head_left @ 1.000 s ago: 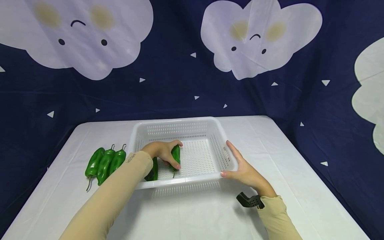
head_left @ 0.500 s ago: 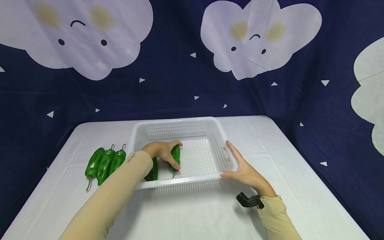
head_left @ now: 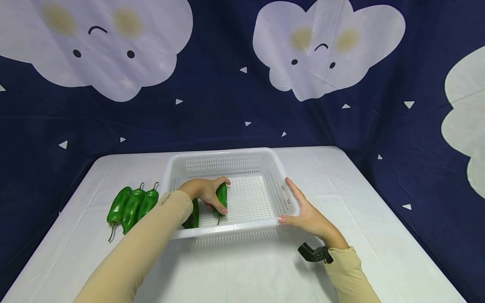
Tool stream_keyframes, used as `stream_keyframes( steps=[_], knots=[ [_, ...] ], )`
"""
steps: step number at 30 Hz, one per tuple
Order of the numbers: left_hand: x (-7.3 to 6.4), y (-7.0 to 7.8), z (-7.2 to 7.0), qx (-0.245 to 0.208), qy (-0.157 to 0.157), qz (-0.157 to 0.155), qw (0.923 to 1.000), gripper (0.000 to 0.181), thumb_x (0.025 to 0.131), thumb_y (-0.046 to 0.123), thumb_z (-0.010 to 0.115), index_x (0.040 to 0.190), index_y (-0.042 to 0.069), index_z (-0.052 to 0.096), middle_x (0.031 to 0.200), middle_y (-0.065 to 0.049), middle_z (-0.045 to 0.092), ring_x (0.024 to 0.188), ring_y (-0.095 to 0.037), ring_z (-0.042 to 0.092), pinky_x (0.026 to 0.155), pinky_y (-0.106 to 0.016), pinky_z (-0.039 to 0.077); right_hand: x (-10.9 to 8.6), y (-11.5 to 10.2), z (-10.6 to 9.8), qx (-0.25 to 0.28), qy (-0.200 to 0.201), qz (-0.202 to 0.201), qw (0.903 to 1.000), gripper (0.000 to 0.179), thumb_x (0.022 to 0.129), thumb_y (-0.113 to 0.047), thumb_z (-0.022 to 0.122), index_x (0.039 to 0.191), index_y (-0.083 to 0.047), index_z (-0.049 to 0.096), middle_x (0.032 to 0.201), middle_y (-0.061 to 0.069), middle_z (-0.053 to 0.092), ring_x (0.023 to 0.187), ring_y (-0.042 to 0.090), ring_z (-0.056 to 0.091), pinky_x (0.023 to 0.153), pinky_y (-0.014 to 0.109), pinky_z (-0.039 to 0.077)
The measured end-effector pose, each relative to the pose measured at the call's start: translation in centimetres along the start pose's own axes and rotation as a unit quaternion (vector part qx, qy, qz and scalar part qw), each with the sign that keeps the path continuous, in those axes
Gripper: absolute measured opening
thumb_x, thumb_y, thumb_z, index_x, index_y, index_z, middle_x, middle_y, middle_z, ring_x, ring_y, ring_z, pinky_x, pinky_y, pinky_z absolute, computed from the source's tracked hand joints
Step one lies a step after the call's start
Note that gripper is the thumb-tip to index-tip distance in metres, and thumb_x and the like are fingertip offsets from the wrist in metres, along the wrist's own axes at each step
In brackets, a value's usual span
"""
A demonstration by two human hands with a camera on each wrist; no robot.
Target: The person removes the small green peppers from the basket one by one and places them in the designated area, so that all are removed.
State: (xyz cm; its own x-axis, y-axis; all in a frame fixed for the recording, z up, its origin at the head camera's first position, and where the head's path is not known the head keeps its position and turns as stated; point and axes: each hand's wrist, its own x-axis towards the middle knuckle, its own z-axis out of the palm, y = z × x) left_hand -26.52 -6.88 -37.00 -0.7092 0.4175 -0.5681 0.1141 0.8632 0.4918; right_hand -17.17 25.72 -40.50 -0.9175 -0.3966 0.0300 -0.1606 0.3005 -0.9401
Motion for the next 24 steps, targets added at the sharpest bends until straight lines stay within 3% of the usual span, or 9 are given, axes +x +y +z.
stream_keyframes(
  steps=[5, 13, 17, 24],
  knots=[
    [0.0, 0.0, 0.0, -0.004, 0.000, 0.002, 1.0000, 0.104, 0.071, 0.044, 0.089, 0.152, 0.036, 0.023, 0.136, -0.010, 0.046, 0.090, -0.014, 0.064, 0.098, -0.037, 0.045, 0.0, -0.1, 0.0, 0.000, 0.002, 0.000, 1.0000, 0.113, 0.082, -0.017, 0.081, 0.160, -0.032, 0.002, 0.166, 0.017, 0.009, 0.142, 0.046, 0.033, 0.109, 0.050, 0.037],
    [-0.2, -0.1, -0.3, -0.011, 0.002, 0.007, 0.9999, 0.107, 0.071, 0.042, 0.089, 0.153, 0.037, 0.021, 0.134, -0.009, 0.049, 0.087, -0.015, 0.066, 0.102, -0.042, 0.042, 0.0, -0.1, 0.1, -0.004, 0.002, 0.009, 1.0000, 0.113, 0.082, -0.016, 0.081, 0.160, -0.030, 0.001, 0.166, 0.018, 0.009, 0.143, 0.046, 0.032, 0.109, 0.050, 0.037],
    [-0.4, -0.1, -0.5, -0.008, 0.007, 0.027, 0.9996, 0.108, 0.072, 0.040, 0.089, 0.154, 0.035, 0.018, 0.142, -0.012, 0.044, 0.090, -0.015, 0.065, 0.102, -0.041, 0.044, 0.0, -0.1, 0.1, -0.006, 0.004, 0.005, 1.0000, 0.114, 0.081, -0.016, 0.082, 0.161, -0.029, 0.001, 0.166, 0.019, 0.009, 0.142, 0.048, 0.032, 0.108, 0.051, 0.037],
    [-1.3, 0.1, -1.2, -0.048, 0.008, 0.071, 0.9963, 0.107, 0.075, 0.032, 0.088, 0.155, 0.032, 0.016, 0.154, -0.017, 0.032, 0.099, -0.017, 0.064, 0.103, -0.039, 0.046, 0.0, -0.1, 0.0, -0.011, 0.007, 0.003, 0.9999, 0.115, 0.080, -0.016, 0.082, 0.161, -0.029, 0.001, 0.165, 0.020, 0.010, 0.142, 0.049, 0.031, 0.110, 0.056, 0.033]
  ],
)
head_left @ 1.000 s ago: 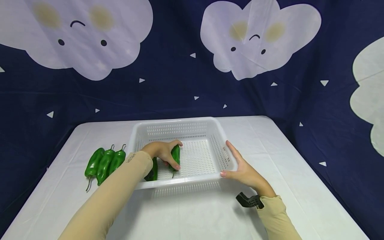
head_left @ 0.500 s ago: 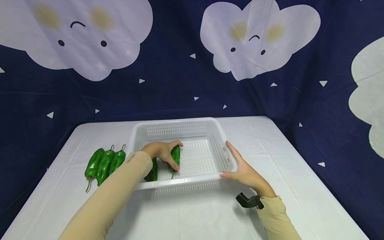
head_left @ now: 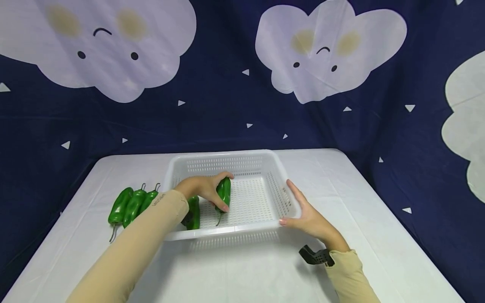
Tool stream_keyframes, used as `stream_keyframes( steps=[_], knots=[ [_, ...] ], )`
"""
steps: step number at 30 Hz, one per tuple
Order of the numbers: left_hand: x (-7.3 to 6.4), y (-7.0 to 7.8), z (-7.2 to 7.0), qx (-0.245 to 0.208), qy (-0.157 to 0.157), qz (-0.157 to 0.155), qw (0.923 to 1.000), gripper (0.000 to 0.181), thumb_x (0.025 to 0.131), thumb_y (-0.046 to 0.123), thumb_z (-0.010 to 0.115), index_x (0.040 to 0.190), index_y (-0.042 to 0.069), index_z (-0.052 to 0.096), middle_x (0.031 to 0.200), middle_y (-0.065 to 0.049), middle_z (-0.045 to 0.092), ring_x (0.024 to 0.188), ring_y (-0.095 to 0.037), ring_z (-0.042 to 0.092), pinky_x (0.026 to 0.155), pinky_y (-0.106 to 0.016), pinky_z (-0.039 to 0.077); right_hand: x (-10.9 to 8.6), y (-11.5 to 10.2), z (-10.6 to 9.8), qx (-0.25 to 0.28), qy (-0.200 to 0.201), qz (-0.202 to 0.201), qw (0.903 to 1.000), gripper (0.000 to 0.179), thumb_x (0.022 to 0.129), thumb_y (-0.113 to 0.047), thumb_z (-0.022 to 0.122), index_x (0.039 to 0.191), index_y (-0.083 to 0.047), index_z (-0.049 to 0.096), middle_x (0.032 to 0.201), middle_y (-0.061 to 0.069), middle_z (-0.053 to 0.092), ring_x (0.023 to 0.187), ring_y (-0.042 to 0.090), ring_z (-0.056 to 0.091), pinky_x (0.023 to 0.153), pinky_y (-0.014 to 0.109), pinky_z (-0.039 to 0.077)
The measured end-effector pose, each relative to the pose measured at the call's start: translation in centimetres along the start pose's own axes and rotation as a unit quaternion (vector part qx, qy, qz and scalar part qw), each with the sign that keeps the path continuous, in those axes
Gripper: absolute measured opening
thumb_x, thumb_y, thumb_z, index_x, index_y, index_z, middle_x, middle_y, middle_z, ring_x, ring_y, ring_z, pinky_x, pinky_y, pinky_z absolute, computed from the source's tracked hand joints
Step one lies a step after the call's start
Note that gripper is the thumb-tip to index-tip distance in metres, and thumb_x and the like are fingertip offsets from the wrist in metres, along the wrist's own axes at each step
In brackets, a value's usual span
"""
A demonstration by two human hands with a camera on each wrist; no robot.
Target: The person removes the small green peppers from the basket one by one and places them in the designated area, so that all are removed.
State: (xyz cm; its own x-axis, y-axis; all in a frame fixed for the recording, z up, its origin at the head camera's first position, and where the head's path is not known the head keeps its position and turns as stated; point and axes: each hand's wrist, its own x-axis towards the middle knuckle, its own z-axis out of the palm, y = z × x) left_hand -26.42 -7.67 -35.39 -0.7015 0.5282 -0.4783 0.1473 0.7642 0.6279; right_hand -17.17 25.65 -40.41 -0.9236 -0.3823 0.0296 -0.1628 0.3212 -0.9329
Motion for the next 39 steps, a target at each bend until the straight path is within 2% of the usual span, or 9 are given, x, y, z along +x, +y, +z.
stream_keyframes(
  steps=[5, 7, 10, 15, 19, 23, 27, 34, 39],
  knots=[
    [-0.9, 0.5, -1.0, -0.039, 0.002, 0.042, 0.9984, 0.108, 0.074, 0.028, 0.089, 0.155, 0.030, 0.016, 0.142, -0.017, 0.043, 0.106, -0.021, 0.062, 0.093, -0.035, 0.053, -0.1, 0.0, 0.1, -0.001, -0.001, 0.000, 1.0000, 0.115, 0.080, -0.016, 0.082, 0.161, -0.027, 0.000, 0.165, 0.021, 0.010, 0.143, 0.049, 0.031, 0.110, 0.056, 0.033],
    [-1.4, 0.7, -1.5, -0.048, 0.008, 0.055, 0.9973, 0.110, 0.073, 0.028, 0.090, 0.155, 0.030, 0.016, 0.137, -0.016, 0.046, 0.110, -0.023, 0.059, 0.094, -0.035, 0.052, 0.0, 0.0, 0.1, 0.000, -0.002, -0.002, 1.0000, 0.115, 0.080, -0.016, 0.082, 0.161, -0.026, 0.000, 0.165, 0.021, 0.010, 0.143, 0.049, 0.031, 0.109, 0.055, 0.033],
    [-2.4, 0.8, -2.1, -0.049, 0.019, 0.070, 0.9961, 0.113, 0.072, 0.032, 0.090, 0.155, 0.030, 0.015, 0.140, -0.013, 0.045, 0.119, -0.026, 0.056, 0.100, -0.039, 0.049, 0.0, -0.1, 0.0, 0.000, -0.002, -0.002, 1.0000, 0.115, 0.080, -0.016, 0.082, 0.161, -0.024, 0.000, 0.165, 0.021, 0.011, 0.142, 0.049, 0.032, 0.109, 0.054, 0.035],
    [-3.9, 0.7, -2.9, -0.052, 0.035, 0.077, 0.9951, 0.114, 0.071, 0.035, 0.091, 0.155, 0.035, 0.014, 0.142, -0.010, 0.046, 0.121, -0.026, 0.057, 0.106, -0.044, 0.045, -0.1, -0.1, 0.0, 0.000, -0.003, -0.001, 1.0000, 0.115, 0.080, -0.016, 0.082, 0.161, -0.024, 0.000, 0.165, 0.021, 0.011, 0.142, 0.048, 0.033, 0.108, 0.048, 0.038],
    [-5.2, 0.3, -3.6, -0.053, 0.047, 0.072, 0.9949, 0.113, 0.071, 0.035, 0.090, 0.154, 0.037, 0.013, 0.132, -0.010, 0.056, 0.116, -0.025, 0.062, 0.104, -0.046, 0.046, -0.1, -0.1, 0.0, 0.002, -0.004, 0.001, 1.0000, 0.115, 0.081, -0.017, 0.082, 0.161, -0.026, 0.000, 0.165, 0.021, 0.010, 0.142, 0.048, 0.033, 0.107, 0.044, 0.040],
    [-6.6, -0.5, -4.6, -0.051, 0.061, 0.071, 0.9943, 0.114, 0.071, 0.037, 0.090, 0.153, 0.038, 0.011, 0.122, -0.012, 0.064, 0.113, -0.025, 0.064, 0.105, -0.050, 0.045, -0.1, 0.0, 0.0, 0.001, -0.003, -0.001, 1.0000, 0.115, 0.081, -0.017, 0.082, 0.161, -0.026, 0.000, 0.165, 0.021, 0.011, 0.141, 0.048, 0.034, 0.107, 0.046, 0.040],
    [-8.0, -1.1, -5.3, -0.050, 0.071, 0.073, 0.9935, 0.114, 0.072, 0.037, 0.090, 0.153, 0.038, 0.011, 0.122, -0.014, 0.063, 0.112, -0.027, 0.064, 0.104, -0.053, 0.044, 0.0, 0.0, 0.0, 0.003, -0.004, -0.004, 1.0000, 0.115, 0.080, -0.017, 0.082, 0.161, -0.027, 0.000, 0.165, 0.021, 0.011, 0.142, 0.048, 0.033, 0.108, 0.049, 0.038],
    [-9.8, -2.4, -6.0, -0.066, 0.081, 0.072, 0.9919, 0.113, 0.072, 0.035, 0.089, 0.153, 0.038, 0.010, 0.126, -0.014, 0.062, 0.114, -0.027, 0.064, 0.102, -0.052, 0.047, 0.0, 0.0, -0.1, 0.008, -0.003, -0.002, 1.0000, 0.115, 0.080, -0.016, 0.082, 0.161, -0.026, 0.000, 0.165, 0.021, 0.011, 0.142, 0.048, 0.032, 0.109, 0.049, 0.037],
    [-11.3, -3.8, -6.3, -0.082, 0.088, 0.075, 0.9899, 0.114, 0.074, 0.031, 0.089, 0.154, 0.033, 0.008, 0.127, -0.017, 0.061, 0.112, -0.027, 0.065, 0.096, -0.048, 0.053, 0.0, 0.1, -0.1, 0.006, -0.003, -0.003, 1.0000, 0.115, 0.080, -0.017, 0.082, 0.161, -0.026, 0.000, 0.165, 0.020, 0.010, 0.143, 0.048, 0.031, 0.109, 0.052, 0.035]
  ],
)
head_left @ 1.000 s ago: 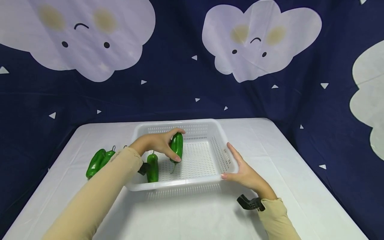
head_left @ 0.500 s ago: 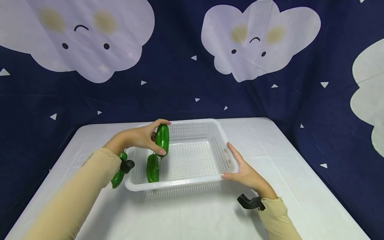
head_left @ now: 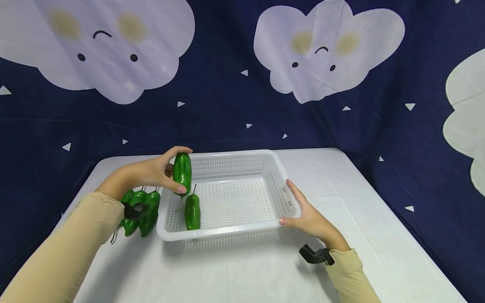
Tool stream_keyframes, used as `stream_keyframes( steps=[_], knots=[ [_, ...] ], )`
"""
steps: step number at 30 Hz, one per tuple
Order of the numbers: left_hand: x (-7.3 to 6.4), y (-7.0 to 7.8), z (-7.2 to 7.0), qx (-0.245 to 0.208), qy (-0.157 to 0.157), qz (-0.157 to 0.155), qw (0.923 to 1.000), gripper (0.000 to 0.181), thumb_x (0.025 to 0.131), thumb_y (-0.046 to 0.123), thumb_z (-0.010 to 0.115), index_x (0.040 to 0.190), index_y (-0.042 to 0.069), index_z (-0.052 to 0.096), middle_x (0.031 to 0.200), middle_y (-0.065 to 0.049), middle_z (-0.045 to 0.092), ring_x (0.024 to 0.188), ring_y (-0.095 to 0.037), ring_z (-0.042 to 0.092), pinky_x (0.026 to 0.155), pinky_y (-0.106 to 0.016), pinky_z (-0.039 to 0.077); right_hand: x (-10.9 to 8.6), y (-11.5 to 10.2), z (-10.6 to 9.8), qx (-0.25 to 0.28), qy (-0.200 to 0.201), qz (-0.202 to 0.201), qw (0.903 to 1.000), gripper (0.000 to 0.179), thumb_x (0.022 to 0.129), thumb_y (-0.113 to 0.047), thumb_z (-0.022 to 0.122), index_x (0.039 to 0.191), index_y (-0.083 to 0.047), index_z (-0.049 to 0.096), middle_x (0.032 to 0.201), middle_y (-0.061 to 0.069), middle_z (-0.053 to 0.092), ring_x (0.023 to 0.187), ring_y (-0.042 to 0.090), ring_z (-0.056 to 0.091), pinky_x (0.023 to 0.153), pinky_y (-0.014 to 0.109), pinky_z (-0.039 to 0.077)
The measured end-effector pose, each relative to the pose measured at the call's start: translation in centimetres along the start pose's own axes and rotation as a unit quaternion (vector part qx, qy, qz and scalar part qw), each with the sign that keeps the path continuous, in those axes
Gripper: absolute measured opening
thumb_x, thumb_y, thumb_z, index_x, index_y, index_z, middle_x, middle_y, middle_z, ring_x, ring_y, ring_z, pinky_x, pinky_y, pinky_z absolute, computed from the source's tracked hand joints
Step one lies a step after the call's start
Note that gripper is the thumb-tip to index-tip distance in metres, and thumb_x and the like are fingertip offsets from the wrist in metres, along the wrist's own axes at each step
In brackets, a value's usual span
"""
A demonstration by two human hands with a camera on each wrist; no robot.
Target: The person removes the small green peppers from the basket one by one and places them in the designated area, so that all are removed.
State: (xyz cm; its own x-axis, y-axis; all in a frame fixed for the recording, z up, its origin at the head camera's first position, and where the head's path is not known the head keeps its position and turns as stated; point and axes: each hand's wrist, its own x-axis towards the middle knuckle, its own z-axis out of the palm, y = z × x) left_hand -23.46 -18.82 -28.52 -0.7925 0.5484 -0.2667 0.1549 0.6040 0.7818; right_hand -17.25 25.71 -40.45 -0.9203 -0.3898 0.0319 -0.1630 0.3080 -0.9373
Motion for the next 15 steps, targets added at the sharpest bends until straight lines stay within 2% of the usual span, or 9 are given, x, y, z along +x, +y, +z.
stream_keyframes(
  steps=[7, 15],
  knots=[
    [-2.3, -1.0, -1.1, 0.005, 0.018, -0.015, 0.9997, 0.113, 0.076, 0.030, 0.087, 0.155, 0.033, 0.005, 0.118, -0.016, 0.065, 0.108, -0.025, 0.065, 0.094, -0.046, 0.053, 0.0, 0.0, 0.0, -0.007, 0.003, 0.005, 1.0000, 0.114, 0.081, -0.018, 0.082, 0.160, -0.031, 0.001, 0.166, 0.017, 0.010, 0.143, 0.046, 0.033, 0.110, 0.052, 0.034],
    [-3.9, -3.1, -2.3, 0.019, 0.036, -0.036, 0.9985, 0.109, 0.080, 0.031, 0.084, 0.154, 0.032, 0.004, 0.112, -0.013, 0.068, 0.108, -0.024, 0.064, 0.096, -0.049, 0.050, 0.0, 0.2, 0.1, 0.003, -0.001, -0.003, 1.0000, 0.114, 0.081, -0.018, 0.081, 0.160, -0.030, 0.000, 0.166, 0.020, 0.009, 0.142, 0.049, 0.032, 0.110, 0.054, 0.034]
  ],
)
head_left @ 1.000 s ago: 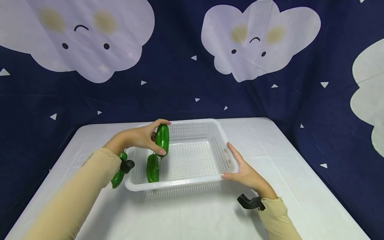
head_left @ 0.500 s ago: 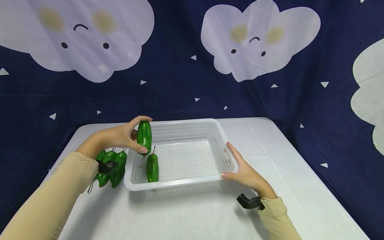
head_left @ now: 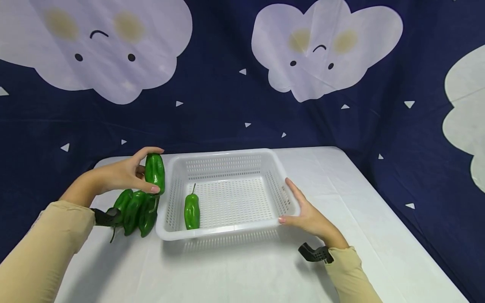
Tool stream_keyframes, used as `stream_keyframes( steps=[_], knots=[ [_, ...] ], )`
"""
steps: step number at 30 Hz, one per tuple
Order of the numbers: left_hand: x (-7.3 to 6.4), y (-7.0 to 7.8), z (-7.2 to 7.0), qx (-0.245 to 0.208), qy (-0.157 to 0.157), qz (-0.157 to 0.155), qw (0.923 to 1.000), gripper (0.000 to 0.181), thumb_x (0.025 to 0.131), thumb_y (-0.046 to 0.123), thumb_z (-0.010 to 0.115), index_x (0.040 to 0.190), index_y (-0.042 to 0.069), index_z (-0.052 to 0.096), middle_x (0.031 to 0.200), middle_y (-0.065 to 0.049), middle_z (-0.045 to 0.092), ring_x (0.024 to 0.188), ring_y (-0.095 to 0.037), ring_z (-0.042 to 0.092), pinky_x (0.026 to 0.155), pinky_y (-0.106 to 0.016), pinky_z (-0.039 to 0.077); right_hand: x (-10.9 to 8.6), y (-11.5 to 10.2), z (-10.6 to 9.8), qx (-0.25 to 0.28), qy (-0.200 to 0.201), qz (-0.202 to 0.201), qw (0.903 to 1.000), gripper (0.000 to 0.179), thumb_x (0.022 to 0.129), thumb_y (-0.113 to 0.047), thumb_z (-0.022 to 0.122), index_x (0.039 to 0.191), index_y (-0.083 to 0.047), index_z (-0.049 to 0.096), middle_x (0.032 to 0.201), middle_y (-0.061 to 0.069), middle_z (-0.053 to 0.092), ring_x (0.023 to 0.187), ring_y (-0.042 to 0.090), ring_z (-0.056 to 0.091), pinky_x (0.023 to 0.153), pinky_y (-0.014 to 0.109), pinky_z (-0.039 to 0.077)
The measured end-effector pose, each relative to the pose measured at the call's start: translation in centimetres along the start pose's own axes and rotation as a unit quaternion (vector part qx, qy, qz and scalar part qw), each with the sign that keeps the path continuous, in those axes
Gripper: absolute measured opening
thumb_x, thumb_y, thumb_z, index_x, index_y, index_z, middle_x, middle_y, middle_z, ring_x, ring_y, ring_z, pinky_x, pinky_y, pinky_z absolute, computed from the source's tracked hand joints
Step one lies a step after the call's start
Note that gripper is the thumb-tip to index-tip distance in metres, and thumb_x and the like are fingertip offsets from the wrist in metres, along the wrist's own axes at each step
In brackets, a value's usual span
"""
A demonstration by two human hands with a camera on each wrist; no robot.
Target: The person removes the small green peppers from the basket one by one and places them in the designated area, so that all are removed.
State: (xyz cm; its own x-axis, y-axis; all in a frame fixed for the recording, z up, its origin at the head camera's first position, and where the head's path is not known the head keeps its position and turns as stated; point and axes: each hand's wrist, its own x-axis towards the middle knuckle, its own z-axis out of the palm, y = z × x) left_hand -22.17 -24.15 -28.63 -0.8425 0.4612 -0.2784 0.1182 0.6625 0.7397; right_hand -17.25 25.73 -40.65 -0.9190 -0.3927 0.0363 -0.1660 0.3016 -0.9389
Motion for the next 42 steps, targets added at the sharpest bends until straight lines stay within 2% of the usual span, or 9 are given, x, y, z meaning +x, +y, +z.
stream_keyframes(
  steps=[8, 14, 20, 26, 30, 33, 35, 38, 42],
  knots=[
    [-0.6, -2.6, -0.5, 0.021, 0.006, -0.030, 0.9993, 0.110, 0.082, 0.033, 0.082, 0.156, 0.027, 0.000, 0.107, -0.010, 0.069, 0.108, -0.024, 0.064, 0.099, -0.058, 0.046, 0.0, 0.0, -0.1, -0.002, 0.004, 0.005, 1.0000, 0.114, 0.081, -0.018, 0.082, 0.161, -0.029, 0.001, 0.166, 0.018, 0.008, 0.143, 0.048, 0.031, 0.111, 0.055, 0.031],
    [-0.9, -4.4, -0.6, 0.047, 0.011, -0.032, 0.9983, 0.116, 0.082, 0.031, 0.082, 0.158, 0.018, -0.004, 0.114, -0.014, 0.065, 0.111, -0.031, 0.064, 0.098, -0.061, 0.046, 0.0, 0.0, 0.1, 0.007, -0.002, -0.006, 1.0000, 0.114, 0.082, -0.017, 0.081, 0.161, -0.028, 0.000, 0.166, 0.019, 0.008, 0.143, 0.049, 0.030, 0.112, 0.057, 0.030],
    [-0.9, -5.7, -0.1, 0.094, 0.027, -0.029, 0.9948, 0.115, 0.077, 0.030, 0.086, 0.155, 0.008, 0.004, 0.121, -0.020, 0.057, 0.112, -0.035, 0.061, 0.097, -0.062, 0.047, 0.1, 0.0, 0.0, 0.004, -0.001, -0.005, 1.0000, 0.114, 0.082, -0.016, 0.081, 0.161, -0.028, 0.000, 0.166, 0.019, 0.008, 0.143, 0.048, 0.030, 0.112, 0.056, 0.030],
    [-0.6, -6.1, 0.4, 0.103, 0.016, -0.040, 0.9937, 0.115, 0.076, 0.033, 0.086, 0.154, 0.006, 0.005, 0.130, -0.028, 0.051, 0.118, -0.041, 0.055, 0.097, -0.063, 0.046, 0.0, 0.0, 0.0, 0.002, 0.000, -0.004, 1.0000, 0.114, 0.081, -0.017, 0.081, 0.161, -0.029, 0.000, 0.166, 0.019, 0.008, 0.144, 0.048, 0.030, 0.112, 0.056, 0.030],
    [-0.4, -6.1, 0.7, 0.110, 0.000, -0.069, 0.9916, 0.118, 0.076, 0.037, 0.086, 0.154, 0.005, 0.004, 0.130, -0.030, 0.047, 0.108, -0.033, 0.056, 0.091, -0.051, 0.051, 0.1, 0.0, 0.0, 0.009, -0.003, -0.005, 0.9999, 0.114, 0.082, -0.017, 0.081, 0.160, -0.029, 0.000, 0.166, 0.019, 0.008, 0.143, 0.048, 0.030, 0.111, 0.056, 0.031],
    [-0.3, -6.2, 0.9, 0.121, -0.012, -0.085, 0.9889, 0.120, 0.075, 0.039, 0.086, 0.153, 0.004, 0.003, 0.133, -0.035, 0.040, 0.100, -0.030, 0.056, 0.084, -0.043, 0.053, 0.0, 0.0, 0.0, 0.013, -0.003, -0.003, 0.9999, 0.113, 0.082, -0.016, 0.081, 0.160, -0.030, 0.001, 0.166, 0.019, 0.009, 0.143, 0.047, 0.031, 0.111, 0.054, 0.032],
    [-0.2, -6.2, 1.1, 0.131, -0.018, -0.095, 0.9866, 0.121, 0.075, 0.042, 0.086, 0.153, 0.004, 0.002, 0.139, -0.041, 0.033, 0.096, -0.029, 0.057, 0.084, -0.045, 0.053, 0.0, 0.0, 0.0, 0.014, -0.004, -0.002, 0.9999, 0.113, 0.082, -0.015, 0.081, 0.161, -0.029, 0.001, 0.166, 0.019, 0.009, 0.143, 0.047, 0.031, 0.111, 0.053, 0.033],
    [0.0, -6.3, 1.6, 0.141, -0.025, -0.102, 0.9844, 0.125, 0.073, 0.046, 0.086, 0.154, 0.004, 0.000, 0.146, -0.046, 0.022, 0.091, -0.028, 0.060, 0.089, -0.055, 0.050, 0.0, 0.0, 0.0, 0.014, -0.005, -0.001, 0.9999, 0.113, 0.082, -0.016, 0.081, 0.160, -0.030, 0.001, 0.166, 0.019, 0.009, 0.143, 0.048, 0.031, 0.110, 0.053, 0.033],
    [0.2, -6.5, 2.1, 0.148, -0.020, -0.101, 0.9836, 0.127, 0.073, 0.050, 0.085, 0.155, 0.004, -0.002, 0.147, -0.047, 0.021, 0.094, -0.032, 0.061, 0.092, -0.061, 0.047, 0.0, -0.1, 0.0, 0.015, -0.006, -0.003, 0.9999, 0.114, 0.082, -0.016, 0.081, 0.160, -0.030, 0.000, 0.165, 0.020, 0.009, 0.143, 0.049, 0.030, 0.110, 0.054, 0.033]
  ],
)
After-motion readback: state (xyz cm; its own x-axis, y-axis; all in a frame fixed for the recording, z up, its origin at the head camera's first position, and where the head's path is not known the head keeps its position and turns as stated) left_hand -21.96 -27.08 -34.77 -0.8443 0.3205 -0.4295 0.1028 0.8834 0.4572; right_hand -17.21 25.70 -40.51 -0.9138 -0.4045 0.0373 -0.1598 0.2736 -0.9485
